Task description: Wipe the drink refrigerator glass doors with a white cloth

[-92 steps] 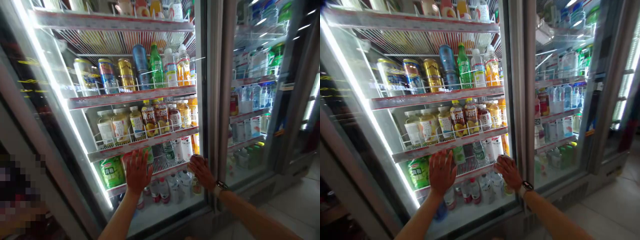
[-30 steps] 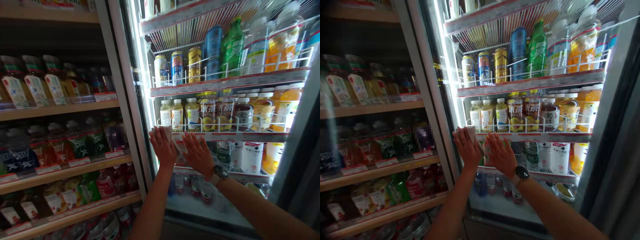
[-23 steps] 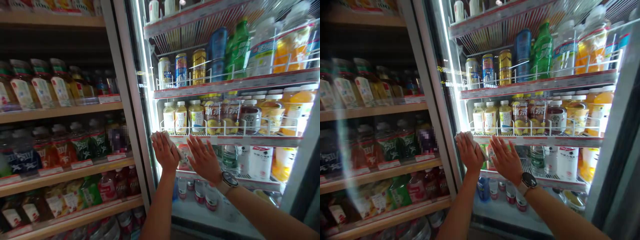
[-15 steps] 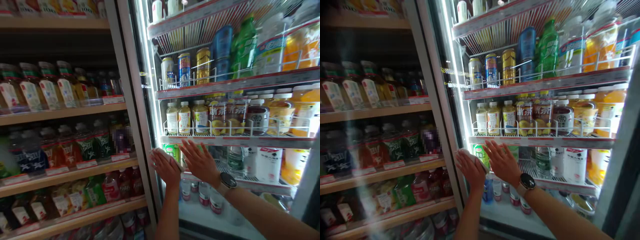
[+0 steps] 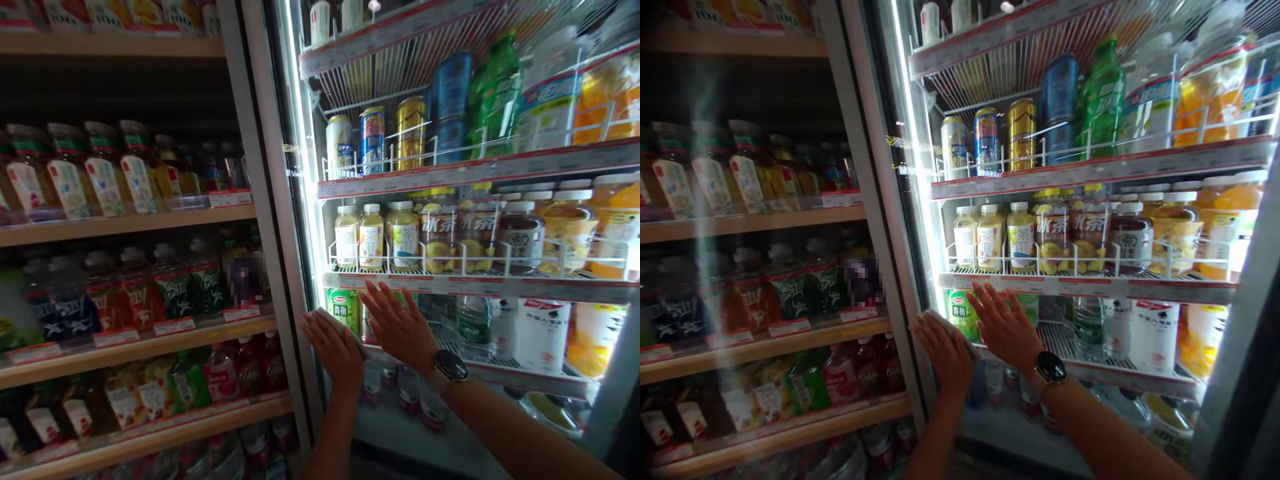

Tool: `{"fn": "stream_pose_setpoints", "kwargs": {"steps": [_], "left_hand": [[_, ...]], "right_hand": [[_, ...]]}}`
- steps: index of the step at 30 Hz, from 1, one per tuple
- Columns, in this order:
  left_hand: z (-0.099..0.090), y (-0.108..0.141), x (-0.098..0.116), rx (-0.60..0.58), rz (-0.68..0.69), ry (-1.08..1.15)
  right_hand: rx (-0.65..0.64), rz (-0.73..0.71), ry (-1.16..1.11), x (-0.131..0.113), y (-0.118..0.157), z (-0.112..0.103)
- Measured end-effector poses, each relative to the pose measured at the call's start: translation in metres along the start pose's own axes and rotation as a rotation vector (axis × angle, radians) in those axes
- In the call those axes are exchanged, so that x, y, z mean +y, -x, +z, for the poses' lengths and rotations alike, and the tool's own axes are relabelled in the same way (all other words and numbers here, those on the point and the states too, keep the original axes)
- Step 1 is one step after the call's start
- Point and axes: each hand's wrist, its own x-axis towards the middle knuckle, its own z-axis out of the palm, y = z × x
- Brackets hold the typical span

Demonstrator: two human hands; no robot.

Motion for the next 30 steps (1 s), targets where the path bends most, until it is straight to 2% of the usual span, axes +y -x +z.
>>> {"fn": "stream_pose_setpoints", "kwargs": {"steps": [4, 6, 7, 10, 18, 20, 21, 23, 28, 30], "left_hand": [[-0.006, -0.084, 0.024, 0.056, 0.150, 0.014], [-0.007, -0.106, 0.028, 0.089, 0.186, 0.009], [-0.007, -0.109, 0.027, 0.099, 0.193, 0.007], [-0.005, -0.091, 0.016, 0.097, 0.180, -0.001], [0.000, 0.027, -0.036, 0.000, 0.132, -0.102], [-0.001, 0.038, -0.040, -0.025, 0.124, -0.096], [-0.002, 0.035, -0.039, -0.028, 0.115, -0.083], [-0.004, 0.012, -0.031, -0.019, 0.106, -0.041], [-0.010, -0.096, 0.004, 0.030, 0.218, 0.058], [-0.011, -0.121, 0.014, 0.073, 0.243, 0.062]], "right_hand": [[0.008, 0.002, -0.019, 0.000, -0.001, -0.001], [0.012, 0.004, -0.028, 0.000, -0.001, -0.001], [0.013, 0.005, -0.029, 0.000, -0.001, -0.001], [0.015, 0.007, -0.025, 0.000, 0.000, -0.001], [0.005, 0.013, -0.011, -0.001, 0.000, 0.000], [0.005, 0.012, -0.008, -0.001, -0.001, 0.000], [0.008, 0.011, -0.006, -0.001, -0.001, -0.001], [0.013, 0.008, -0.006, -0.001, -0.001, -0.001], [0.000, 0.020, -0.021, -0.002, 0.000, 0.000], [0.007, 0.024, -0.027, -0.002, 0.001, 0.001]]}}
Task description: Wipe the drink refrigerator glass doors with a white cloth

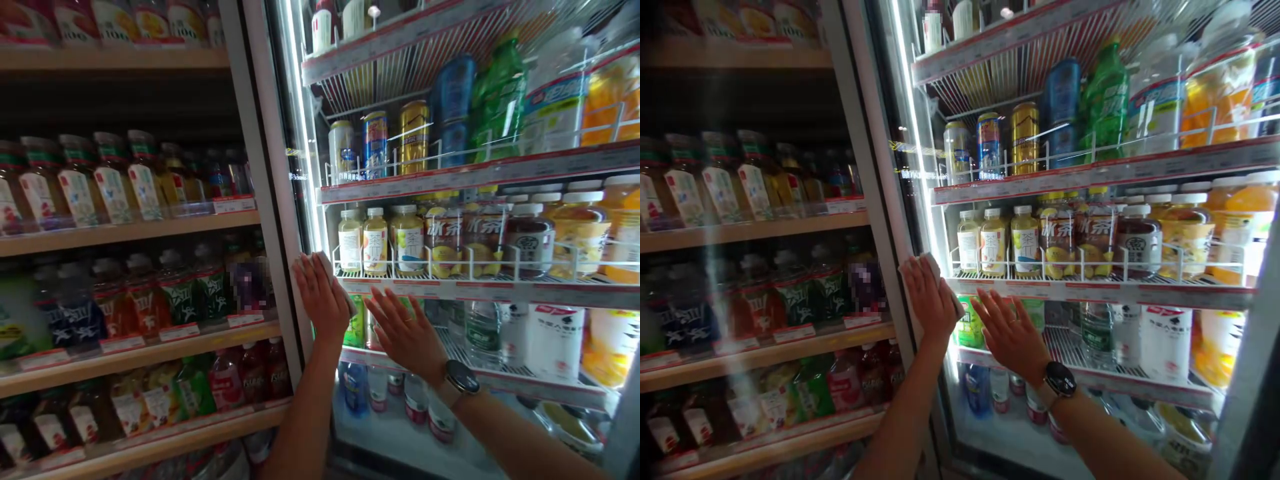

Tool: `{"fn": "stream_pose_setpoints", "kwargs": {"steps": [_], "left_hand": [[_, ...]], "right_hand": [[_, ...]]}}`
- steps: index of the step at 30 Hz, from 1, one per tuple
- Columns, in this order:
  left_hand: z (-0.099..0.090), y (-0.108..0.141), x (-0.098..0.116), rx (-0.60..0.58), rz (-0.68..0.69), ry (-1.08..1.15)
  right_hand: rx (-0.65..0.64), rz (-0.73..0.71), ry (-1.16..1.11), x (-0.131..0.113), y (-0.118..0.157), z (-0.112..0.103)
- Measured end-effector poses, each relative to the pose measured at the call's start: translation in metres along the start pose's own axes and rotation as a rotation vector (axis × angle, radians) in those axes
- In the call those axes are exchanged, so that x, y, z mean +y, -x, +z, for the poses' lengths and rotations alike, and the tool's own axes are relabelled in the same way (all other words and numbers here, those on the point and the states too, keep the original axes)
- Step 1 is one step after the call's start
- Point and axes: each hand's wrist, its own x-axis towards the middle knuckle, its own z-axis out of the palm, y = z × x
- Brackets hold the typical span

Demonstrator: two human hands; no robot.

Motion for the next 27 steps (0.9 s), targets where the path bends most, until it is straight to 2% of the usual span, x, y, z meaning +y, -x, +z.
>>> {"fn": "stream_pose_setpoints", "kwargs": {"steps": [2, 4, 12, 15, 17, 19, 21, 24, 27], "left_hand": [[0.002, -0.001, 0.002, 0.026, 0.016, -0.009], [0.003, 0.019, 0.003, 0.027, 0.020, -0.014], [0.006, 0.166, -0.014, -0.091, -0.070, -0.111], [0.003, 0.208, -0.019, -0.150, -0.093, -0.141], [-0.002, 0.223, -0.019, -0.192, -0.105, -0.133], [-0.010, 0.225, -0.016, -0.221, -0.113, -0.098], [-0.017, 0.209, -0.011, -0.247, -0.125, -0.052], [-0.020, 0.158, 0.005, -0.247, -0.087, 0.011], [-0.007, 0.096, 0.041, -0.184, 0.056, 0.059]], "right_hand": [[0.008, 0.001, -0.006, 0.000, 0.000, 0.001], [0.020, 0.002, -0.010, 0.000, -0.001, 0.001], [0.032, 0.003, -0.002, -0.001, 0.000, 0.004], [0.027, 0.004, 0.004, 0.000, -0.002, 0.002], [0.017, 0.005, 0.006, 0.000, -0.003, 0.000], [0.018, -0.008, -0.012, 0.001, -0.003, -0.003], [0.019, -0.027, -0.058, 0.004, 0.000, -0.010], [0.003, 0.000, -0.118, 0.018, 0.012, -0.027], [0.020, 0.140, -0.103, 0.048, 0.030, -0.047]]}}
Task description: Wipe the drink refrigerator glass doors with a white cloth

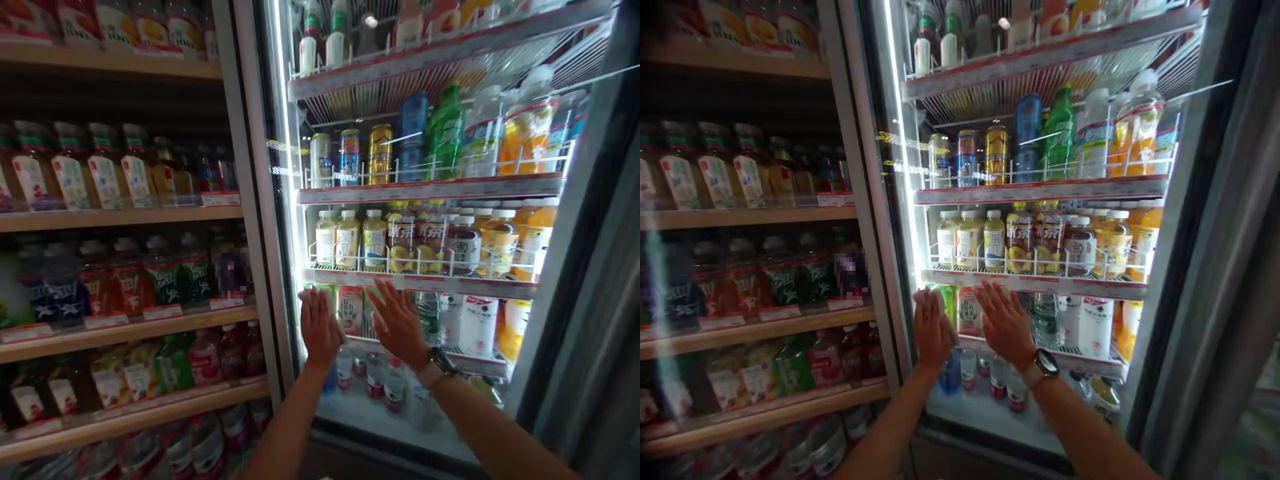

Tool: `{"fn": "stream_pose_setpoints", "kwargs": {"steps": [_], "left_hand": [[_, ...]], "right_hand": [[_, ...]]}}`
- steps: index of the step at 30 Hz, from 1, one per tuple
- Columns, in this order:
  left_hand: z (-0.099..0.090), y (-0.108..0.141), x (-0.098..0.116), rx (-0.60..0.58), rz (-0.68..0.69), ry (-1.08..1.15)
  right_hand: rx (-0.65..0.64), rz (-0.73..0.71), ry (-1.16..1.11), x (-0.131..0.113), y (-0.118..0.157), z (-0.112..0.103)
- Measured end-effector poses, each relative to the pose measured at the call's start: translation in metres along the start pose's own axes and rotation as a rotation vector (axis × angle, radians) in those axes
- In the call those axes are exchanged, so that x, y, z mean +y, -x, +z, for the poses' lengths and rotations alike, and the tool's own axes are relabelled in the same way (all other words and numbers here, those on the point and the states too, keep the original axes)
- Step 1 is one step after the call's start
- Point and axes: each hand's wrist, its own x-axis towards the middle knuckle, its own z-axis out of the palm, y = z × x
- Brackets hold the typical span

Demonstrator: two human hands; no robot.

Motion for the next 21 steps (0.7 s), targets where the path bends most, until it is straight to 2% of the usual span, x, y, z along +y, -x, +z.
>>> {"fn": "stream_pose_setpoints", "kwargs": {"steps": [2, 4, 6, 8, 11, 14, 16, 17, 19, 21], "left_hand": [[0.011, -0.036, 0.031, 0.051, 0.063, -0.010], [0.026, -0.056, 0.063, 0.096, 0.089, -0.050], [0.040, -0.060, 0.088, 0.113, 0.125, -0.112], [0.051, -0.048, 0.102, 0.104, 0.181, -0.163], [0.060, -0.005, 0.099, 0.064, 0.292, -0.184], [0.061, 0.042, 0.077, 0.014, 0.465, -0.190], [0.057, 0.058, 0.061, -0.018, 0.589, -0.190], [0.054, 0.058, 0.055, -0.034, 0.634, -0.181], [0.046, 0.038, 0.047, -0.040, 0.649, -0.160], [0.039, -0.002, 0.050, 0.004, 0.536, -0.139]], "right_hand": [[0.037, 0.107, 0.033, 0.024, 0.010, -0.013], [0.059, 0.172, 0.071, 0.044, 0.019, -0.020], [0.065, 0.174, 0.102, 0.057, 0.028, -0.021], [0.064, 0.149, 0.131, 0.062, 0.035, -0.018], [0.072, 0.136, 0.171, 0.061, 0.040, -0.011], [0.071, 0.139, 0.187, 0.060, 0.041, -0.011], [0.066, 0.139, 0.189, 0.060, 0.039, -0.013], [0.063, 0.138, 0.188, 0.060, 0.039, -0.014], [0.065, 0.132, 0.184, 0.060, 0.038, -0.016], [0.074, 0.126, 0.183, 0.060, 0.037, -0.016]]}}
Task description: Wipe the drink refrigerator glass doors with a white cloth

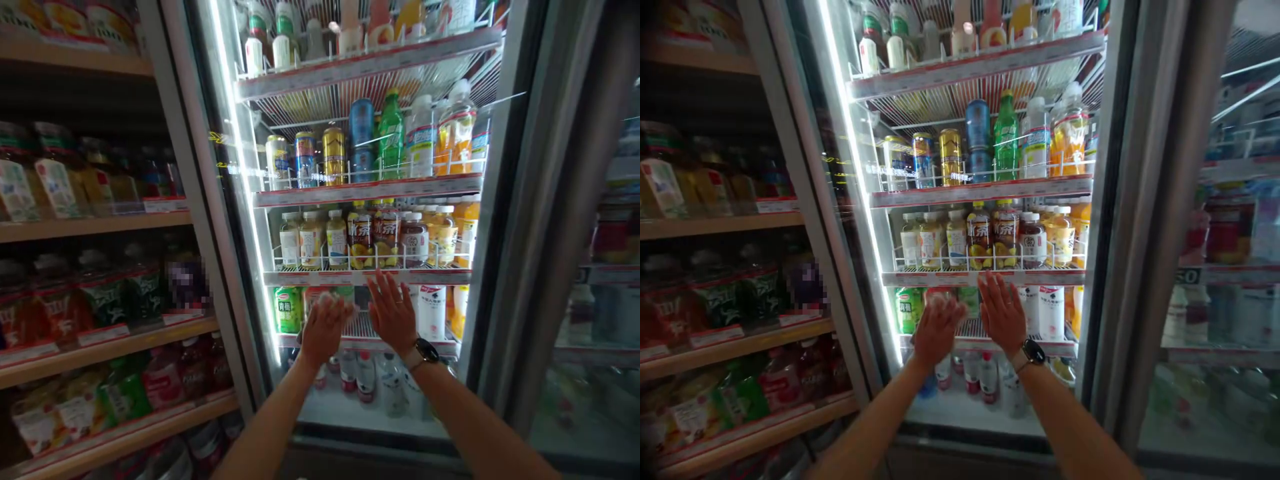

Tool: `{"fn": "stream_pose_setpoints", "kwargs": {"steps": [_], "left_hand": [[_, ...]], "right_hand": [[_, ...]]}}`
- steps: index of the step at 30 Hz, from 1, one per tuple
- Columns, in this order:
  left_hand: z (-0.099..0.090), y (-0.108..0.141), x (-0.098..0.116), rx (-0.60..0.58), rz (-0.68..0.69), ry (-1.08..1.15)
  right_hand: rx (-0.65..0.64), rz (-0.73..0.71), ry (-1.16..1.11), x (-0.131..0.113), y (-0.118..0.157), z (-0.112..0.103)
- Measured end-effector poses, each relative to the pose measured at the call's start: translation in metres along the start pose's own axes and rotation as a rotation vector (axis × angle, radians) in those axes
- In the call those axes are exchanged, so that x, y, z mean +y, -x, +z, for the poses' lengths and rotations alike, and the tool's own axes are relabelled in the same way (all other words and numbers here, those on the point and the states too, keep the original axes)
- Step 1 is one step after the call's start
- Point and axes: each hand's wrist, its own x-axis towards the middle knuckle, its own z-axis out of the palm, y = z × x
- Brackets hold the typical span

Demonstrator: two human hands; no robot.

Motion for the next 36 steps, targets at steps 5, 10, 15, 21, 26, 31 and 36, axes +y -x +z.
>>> {"fn": "stream_pose_setpoints", "kwargs": {"steps": [5, 10, 15, 21, 26, 31, 36], "left_hand": [[-0.012, -0.099, -0.025, 0.113, -0.280, 0.032], [-0.003, -0.099, -0.001, 0.115, -0.153, 0.039], [0.014, -0.022, 0.034, -0.004, -0.052, -0.011], [0.013, 0.060, 0.049, -0.092, 0.139, -0.007], [-0.004, -0.005, 0.014, -0.126, 0.000, -0.004], [-0.010, -0.117, -0.002, 0.057, -0.229, 0.098], [0.014, -0.098, 0.057, -0.029, 0.061, 0.093]], "right_hand": [[0.022, -0.008, 0.009, 0.000, 0.000, 0.001], [0.006, -0.008, 0.020, 0.001, 0.002, 0.004], [0.038, -0.021, 0.022, 0.002, 0.003, 0.007], [0.034, -0.022, 0.018, 0.003, 0.003, 0.006], [0.023, -0.009, -0.019, 0.002, -0.001, 0.001], [-0.015, -0.039, -0.126, 0.032, 0.004, -0.025], [0.044, 0.177, 0.054, 0.080, 0.024, -0.040]]}}
